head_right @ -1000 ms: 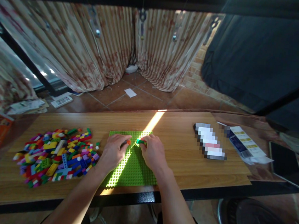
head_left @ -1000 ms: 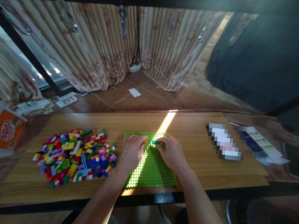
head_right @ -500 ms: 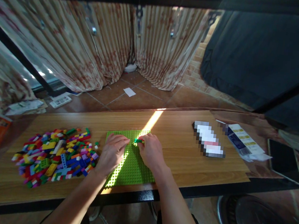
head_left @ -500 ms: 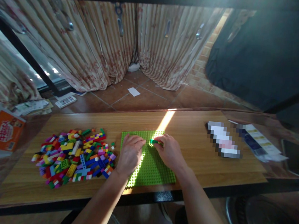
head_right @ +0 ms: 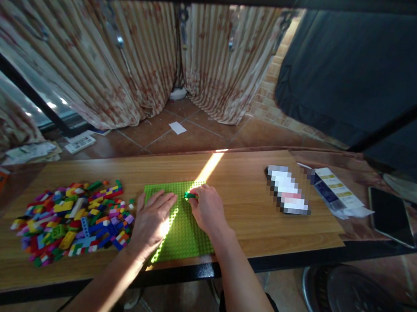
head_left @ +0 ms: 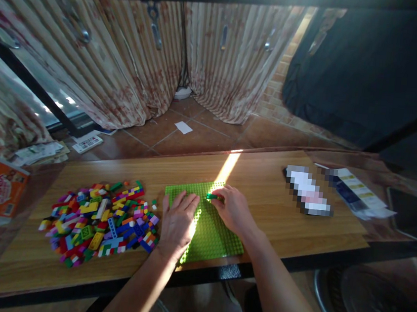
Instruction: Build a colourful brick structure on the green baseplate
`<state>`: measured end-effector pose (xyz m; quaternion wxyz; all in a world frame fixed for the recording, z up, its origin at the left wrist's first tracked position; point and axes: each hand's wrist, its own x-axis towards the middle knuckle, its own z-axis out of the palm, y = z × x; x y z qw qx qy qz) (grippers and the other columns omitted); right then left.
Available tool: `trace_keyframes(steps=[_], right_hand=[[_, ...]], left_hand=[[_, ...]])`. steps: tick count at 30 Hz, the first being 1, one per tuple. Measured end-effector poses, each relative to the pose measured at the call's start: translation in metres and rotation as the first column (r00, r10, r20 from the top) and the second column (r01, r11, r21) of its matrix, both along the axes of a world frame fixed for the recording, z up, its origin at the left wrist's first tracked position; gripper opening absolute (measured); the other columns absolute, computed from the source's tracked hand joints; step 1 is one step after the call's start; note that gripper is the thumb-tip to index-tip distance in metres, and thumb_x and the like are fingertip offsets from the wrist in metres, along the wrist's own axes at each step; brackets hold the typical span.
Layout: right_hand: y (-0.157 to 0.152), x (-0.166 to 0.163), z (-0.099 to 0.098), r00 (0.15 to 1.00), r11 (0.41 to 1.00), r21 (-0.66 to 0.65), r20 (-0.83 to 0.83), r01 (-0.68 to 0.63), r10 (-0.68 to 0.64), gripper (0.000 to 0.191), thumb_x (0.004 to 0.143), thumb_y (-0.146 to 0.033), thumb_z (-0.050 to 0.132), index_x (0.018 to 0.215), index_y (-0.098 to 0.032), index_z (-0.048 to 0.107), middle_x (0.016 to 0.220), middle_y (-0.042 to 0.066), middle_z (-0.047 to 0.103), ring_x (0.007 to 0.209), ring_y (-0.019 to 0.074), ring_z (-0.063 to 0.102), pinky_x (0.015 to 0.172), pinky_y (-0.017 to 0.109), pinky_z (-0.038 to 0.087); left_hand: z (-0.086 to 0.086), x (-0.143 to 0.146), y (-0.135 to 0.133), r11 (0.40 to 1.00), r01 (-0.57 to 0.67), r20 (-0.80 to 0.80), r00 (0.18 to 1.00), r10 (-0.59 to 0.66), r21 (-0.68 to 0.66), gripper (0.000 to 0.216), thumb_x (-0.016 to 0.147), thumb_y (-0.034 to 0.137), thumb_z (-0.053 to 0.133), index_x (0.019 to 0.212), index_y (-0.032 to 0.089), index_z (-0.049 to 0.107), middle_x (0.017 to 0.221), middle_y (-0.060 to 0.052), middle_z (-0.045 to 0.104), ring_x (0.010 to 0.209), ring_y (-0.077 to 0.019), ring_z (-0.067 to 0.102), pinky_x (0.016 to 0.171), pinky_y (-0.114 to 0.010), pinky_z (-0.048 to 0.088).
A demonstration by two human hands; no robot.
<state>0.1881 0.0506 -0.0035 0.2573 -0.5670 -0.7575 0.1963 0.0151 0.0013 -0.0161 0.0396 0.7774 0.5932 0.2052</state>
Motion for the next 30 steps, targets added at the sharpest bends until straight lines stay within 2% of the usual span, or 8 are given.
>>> trace_keyframes(steps=[9, 17, 27, 30], right_hand=[[0.000, -0.001, 0.000, 1.000, 1.000, 0.008, 0.014, -0.004, 0.003, 0.010, 0.081, -0.016, 0.065, 0.089, -0.020, 0.070, 0.090, 0.005, 0.070, 0.085, 0.0200, 0.062, 0.077, 0.031, 0.045], [0.000, -0.003, -0.004, 0.999, 1.000, 0.026, 0.040, -0.008, 0.007, 0.009, 0.082, -0.019, 0.065, 0.089, -0.020, 0.071, 0.087, 0.006, 0.069, 0.082, 0.0200, 0.061, 0.075, 0.032, 0.045], [0.000, -0.002, -0.006, 1.000, 1.000, 0.019, 0.023, -0.017, 0.017, 0.009, 0.082, -0.019, 0.065, 0.089, -0.020, 0.071, 0.086, 0.005, 0.068, 0.079, 0.0184, 0.061, 0.075, 0.031, 0.046], [0.001, -0.001, -0.006, 0.999, 1.000, 0.021, 0.027, -0.020, 0.019, 0.010, 0.081, -0.020, 0.065, 0.090, -0.021, 0.071, 0.085, 0.005, 0.069, 0.079, 0.0184, 0.061, 0.074, 0.031, 0.045]], left_hand=[[-0.010, 0.012, -0.016, 0.998, -0.058, -0.086, 0.995, 0.059, 0.011, 0.052, 0.087, 0.007, 0.040, 0.135, 0.022, 0.052, 0.141, -0.009, 0.053, 0.134, -0.0310, 0.042, 0.113, -0.067, 0.014], [0.003, 0.013, -0.015, 0.998, -0.045, -0.096, 0.995, 0.041, -0.042, 0.050, 0.088, 0.010, 0.040, 0.134, 0.021, 0.053, 0.140, -0.011, 0.054, 0.133, -0.0319, 0.043, 0.111, -0.071, 0.015], [0.002, 0.014, -0.018, 0.997, -0.056, -0.064, 0.997, 0.053, -0.045, 0.051, 0.088, 0.009, 0.039, 0.136, 0.021, 0.051, 0.143, -0.012, 0.050, 0.134, -0.0311, 0.043, 0.112, -0.070, 0.014], [0.006, 0.009, -0.015, 0.996, -0.014, -0.040, 0.999, 0.011, -0.086, 0.052, 0.087, 0.008, 0.040, 0.137, 0.020, 0.050, 0.144, -0.012, 0.049, 0.134, -0.0311, 0.042, 0.111, -0.068, 0.020]])
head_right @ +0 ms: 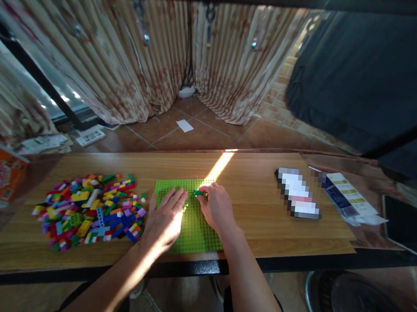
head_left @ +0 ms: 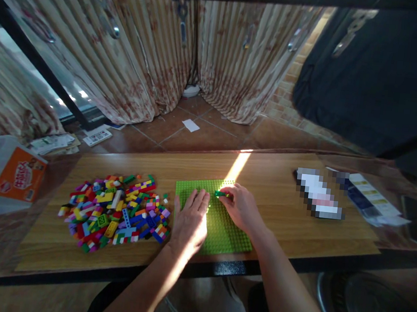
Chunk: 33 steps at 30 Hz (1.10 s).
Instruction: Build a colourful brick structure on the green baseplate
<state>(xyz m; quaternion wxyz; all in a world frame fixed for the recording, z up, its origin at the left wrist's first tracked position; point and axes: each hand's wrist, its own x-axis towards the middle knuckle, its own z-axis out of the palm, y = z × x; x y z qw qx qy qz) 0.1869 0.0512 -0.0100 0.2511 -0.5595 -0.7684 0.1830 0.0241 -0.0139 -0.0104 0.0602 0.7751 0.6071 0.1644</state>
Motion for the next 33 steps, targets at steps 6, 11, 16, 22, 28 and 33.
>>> trace_keyframes(steps=[6, 11, 16, 22, 28, 33], right_hand=[[0.000, 0.001, 0.002, 1.000, 1.000, -0.015, 0.010, 0.010, -0.010, 0.013, 0.079, -0.017, 0.066, 0.090, -0.020, 0.072, 0.087, 0.005, 0.069, 0.080, 0.0183, 0.061, 0.076, 0.031, 0.045], [0.002, 0.004, 0.002, 0.998, 0.999, -0.010, 0.056, 0.032, -0.031, 0.015, 0.080, -0.017, 0.065, 0.092, -0.021, 0.073, 0.089, 0.004, 0.069, 0.083, 0.0190, 0.062, 0.075, 0.030, 0.045], [0.002, 0.006, -0.001, 0.996, 0.999, 0.014, 0.076, 0.034, -0.035, 0.018, 0.079, -0.020, 0.067, 0.096, -0.021, 0.073, 0.090, 0.005, 0.068, 0.083, 0.0195, 0.062, 0.076, 0.031, 0.046], [0.001, 0.003, 0.001, 0.996, 0.999, 0.030, 0.082, 0.023, -0.026, 0.016, 0.082, -0.019, 0.064, 0.095, -0.020, 0.074, 0.091, 0.008, 0.068, 0.089, 0.0236, 0.061, 0.080, 0.036, 0.046], [-0.002, -0.007, 0.005, 0.995, 0.994, 0.046, 0.014, -0.100, 0.100, 0.016, 0.084, -0.020, 0.064, 0.096, -0.024, 0.074, 0.095, 0.007, 0.070, 0.096, 0.0232, 0.060, 0.084, 0.037, 0.047], [-0.001, -0.013, 0.007, 0.991, 0.991, 0.041, 0.050, -0.125, 0.123, 0.018, 0.085, -0.017, 0.062, 0.093, -0.025, 0.075, 0.093, 0.007, 0.071, 0.095, 0.0230, 0.060, 0.083, 0.037, 0.047]], left_hand=[[-0.007, -0.011, 0.012, 1.000, 0.024, 0.206, 0.978, -0.027, 0.014, 0.059, 0.083, 0.000, 0.038, 0.140, 0.013, 0.042, 0.136, -0.013, 0.056, 0.131, -0.0239, 0.046, 0.107, -0.046, 0.042], [-0.005, -0.017, 0.017, 0.999, -0.032, 0.385, 0.923, 0.021, 0.022, 0.051, 0.088, 0.007, 0.037, 0.139, 0.013, 0.042, 0.135, -0.014, 0.055, 0.127, -0.0207, 0.050, 0.107, -0.041, 0.045], [0.001, -0.022, 0.017, 0.992, -0.111, 0.360, 0.930, 0.082, 0.060, 0.045, 0.088, 0.010, 0.043, 0.132, 0.012, 0.049, 0.131, -0.015, 0.058, 0.124, -0.0232, 0.053, 0.107, -0.043, 0.045], [-0.005, -0.015, 0.012, 0.990, -0.015, 0.144, 0.990, -0.005, 0.139, 0.037, 0.090, 0.014, 0.046, 0.126, 0.013, 0.056, 0.127, -0.013, 0.061, 0.120, -0.0254, 0.054, 0.104, -0.045, 0.046], [-0.008, -0.012, 0.009, 0.994, 0.070, -0.019, 0.997, -0.068, 0.088, 0.040, 0.089, 0.006, 0.041, 0.125, 0.007, 0.056, 0.130, -0.016, 0.058, 0.127, -0.0264, 0.050, 0.109, -0.045, 0.041], [-0.008, -0.013, 0.010, 0.993, 0.066, -0.038, 0.997, -0.062, 0.096, 0.041, 0.089, 0.005, 0.040, 0.127, 0.006, 0.055, 0.130, -0.017, 0.058, 0.127, -0.0272, 0.049, 0.108, -0.044, 0.043]])
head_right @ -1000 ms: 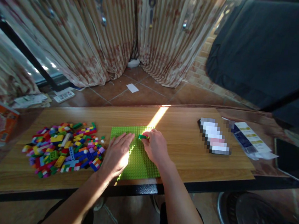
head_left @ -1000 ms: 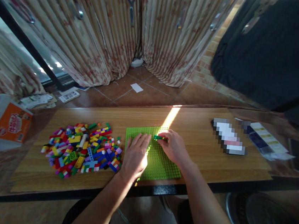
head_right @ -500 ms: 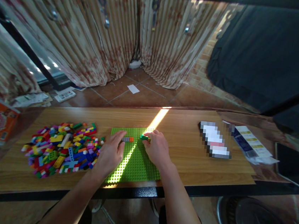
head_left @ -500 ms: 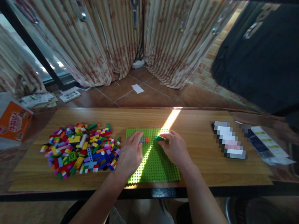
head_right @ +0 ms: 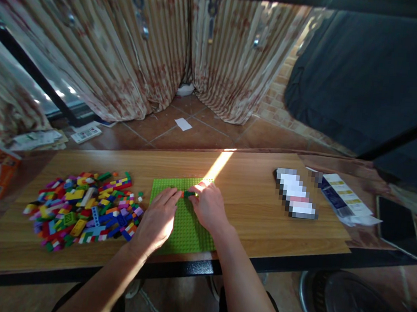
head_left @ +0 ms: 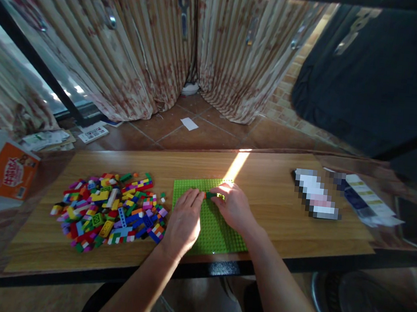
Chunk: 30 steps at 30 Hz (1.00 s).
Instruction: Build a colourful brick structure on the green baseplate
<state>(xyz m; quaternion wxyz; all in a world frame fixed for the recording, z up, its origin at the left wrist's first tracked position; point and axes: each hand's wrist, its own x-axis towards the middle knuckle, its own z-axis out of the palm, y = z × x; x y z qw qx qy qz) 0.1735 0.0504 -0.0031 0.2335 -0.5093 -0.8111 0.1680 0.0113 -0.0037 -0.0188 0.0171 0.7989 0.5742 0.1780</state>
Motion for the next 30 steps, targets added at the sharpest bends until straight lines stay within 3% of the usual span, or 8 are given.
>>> trace_keyframes(steps=[10, 18, 24, 30], right_hand=[[0.004, -0.001, 0.007, 1.000, 0.999, -0.052, -0.013, -0.012, 0.011, 0.016, 0.082, -0.015, 0.066, 0.087, -0.024, 0.077, 0.090, 0.006, 0.071, 0.094, 0.0223, 0.060, 0.084, 0.036, 0.047], [0.006, -0.003, 0.009, 1.000, 0.998, -0.062, 0.017, -0.022, 0.023, 0.016, 0.080, -0.012, 0.067, 0.084, -0.024, 0.078, 0.087, 0.006, 0.070, 0.090, 0.0216, 0.060, 0.082, 0.034, 0.047], [0.014, 0.000, 0.006, 0.995, 0.994, -0.085, -0.076, -0.073, 0.067, 0.016, 0.076, -0.012, 0.070, 0.081, -0.025, 0.078, 0.084, 0.003, 0.070, 0.082, 0.0182, 0.062, 0.078, 0.031, 0.048], [0.012, -0.002, 0.004, 0.996, 0.995, -0.104, -0.094, -0.012, 0.002, 0.016, 0.075, -0.011, 0.070, 0.081, -0.023, 0.079, 0.082, 0.005, 0.072, 0.082, 0.0197, 0.062, 0.077, 0.031, 0.049]], left_hand=[[-0.003, 0.003, -0.004, 0.999, -0.021, -0.015, 1.000, 0.022, 0.024, 0.055, 0.084, 0.000, 0.041, 0.137, 0.014, 0.047, 0.131, -0.015, 0.054, 0.128, -0.0268, 0.047, 0.107, -0.044, 0.043], [0.000, 0.011, -0.004, 0.997, -0.072, -0.059, 0.996, 0.072, -0.008, 0.050, 0.083, 0.000, 0.044, 0.130, 0.016, 0.056, 0.130, -0.017, 0.055, 0.126, -0.0283, 0.048, 0.103, -0.047, 0.045], [0.004, 0.014, -0.003, 0.996, -0.085, -0.061, 0.995, 0.082, -0.042, 0.050, 0.084, 0.004, 0.045, 0.132, 0.016, 0.053, 0.128, -0.017, 0.055, 0.124, -0.0296, 0.047, 0.100, -0.049, 0.046], [0.006, 0.016, -0.002, 0.994, -0.097, -0.112, 0.989, 0.091, -0.048, 0.048, 0.084, 0.006, 0.046, 0.131, 0.016, 0.054, 0.128, -0.016, 0.056, 0.123, -0.0294, 0.048, 0.099, -0.048, 0.046]])
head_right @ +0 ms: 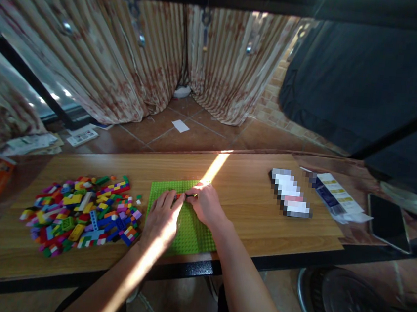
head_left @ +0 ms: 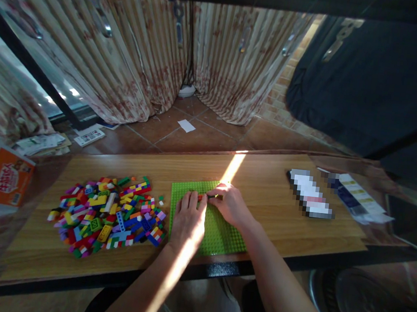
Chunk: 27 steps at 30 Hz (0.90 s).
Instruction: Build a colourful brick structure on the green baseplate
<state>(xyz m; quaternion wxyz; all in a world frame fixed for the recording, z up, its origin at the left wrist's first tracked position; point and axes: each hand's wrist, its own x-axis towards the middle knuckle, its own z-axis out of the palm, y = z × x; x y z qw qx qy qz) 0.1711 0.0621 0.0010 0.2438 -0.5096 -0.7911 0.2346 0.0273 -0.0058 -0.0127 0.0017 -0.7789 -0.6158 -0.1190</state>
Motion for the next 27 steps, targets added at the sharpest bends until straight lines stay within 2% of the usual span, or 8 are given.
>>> trace_keyframes(steps=[5, 9, 12, 16, 21, 27], right_hand=[[-0.001, -0.002, -0.002, 0.997, 0.997, -0.028, -0.028, 0.071, -0.072, 0.012, 0.073, -0.013, 0.074, 0.082, -0.019, 0.078, 0.086, 0.007, 0.072, 0.080, 0.0201, 0.063, 0.077, 0.033, 0.049], [-0.003, 0.000, -0.002, 0.998, 0.998, -0.016, -0.017, 0.053, -0.054, 0.013, 0.075, -0.014, 0.072, 0.085, -0.020, 0.078, 0.089, 0.009, 0.071, 0.089, 0.0227, 0.063, 0.080, 0.035, 0.048], [-0.004, 0.005, -0.003, 0.999, 1.000, 0.004, -0.031, 0.017, -0.016, 0.019, 0.077, -0.018, 0.071, 0.095, -0.020, 0.076, 0.093, 0.008, 0.071, 0.091, 0.0223, 0.063, 0.081, 0.035, 0.049], [-0.004, 0.009, -0.005, 0.998, 0.998, -0.031, -0.042, 0.049, -0.050, 0.032, 0.075, -0.020, 0.073, 0.107, -0.019, 0.072, 0.100, 0.008, 0.071, 0.087, 0.0202, 0.063, 0.079, 0.035, 0.051], [-0.005, 0.006, -0.001, 0.998, 0.998, 0.061, 0.065, 0.015, -0.019, 0.012, 0.078, -0.018, 0.070, 0.088, -0.022, 0.075, 0.095, 0.008, 0.068, 0.094, 0.0228, 0.059, 0.083, 0.038, 0.049], [-0.009, 0.010, 0.003, 1.000, 0.994, 0.110, 0.027, 0.010, -0.013, 0.010, 0.080, -0.016, 0.069, 0.087, -0.021, 0.074, 0.094, 0.007, 0.066, 0.095, 0.0228, 0.057, 0.087, 0.038, 0.048]], left_hand=[[0.006, 0.001, 0.001, 0.999, -0.006, 0.006, 1.000, 0.006, -0.046, 0.047, 0.085, 0.005, 0.044, 0.130, 0.014, 0.055, 0.129, -0.017, 0.056, 0.122, -0.0306, 0.049, 0.099, -0.049, 0.046], [0.005, -0.002, 0.000, 1.000, 0.003, 0.064, 0.998, -0.002, -0.020, 0.048, 0.085, 0.004, 0.043, 0.129, 0.014, 0.055, 0.130, -0.017, 0.057, 0.123, -0.0305, 0.049, 0.100, -0.049, 0.045], [0.001, -0.005, 0.001, 1.000, 0.013, 0.140, 0.990, -0.014, 0.006, 0.052, 0.082, 0.001, 0.042, 0.131, 0.015, 0.053, 0.131, -0.016, 0.056, 0.125, -0.0290, 0.048, 0.103, -0.049, 0.043], [-0.001, -0.011, 0.008, 0.999, -0.040, 0.311, 0.949, 0.044, -0.017, 0.059, 0.080, -0.001, 0.038, 0.137, 0.012, 0.046, 0.132, -0.016, 0.056, 0.125, -0.0247, 0.051, 0.106, -0.043, 0.044], [-0.004, -0.021, 0.015, 0.995, -0.096, 0.468, 0.881, 0.073, 0.027, 0.050, 0.085, 0.006, 0.040, 0.133, 0.014, 0.049, 0.129, -0.015, 0.058, 0.123, -0.0243, 0.054, 0.104, -0.044, 0.047], [0.000, -0.021, 0.015, 0.995, -0.098, 0.500, 0.861, 0.091, -0.012, 0.049, 0.085, 0.007, 0.039, 0.133, 0.009, 0.049, 0.129, -0.017, 0.058, 0.123, -0.0254, 0.054, 0.106, -0.046, 0.045]])
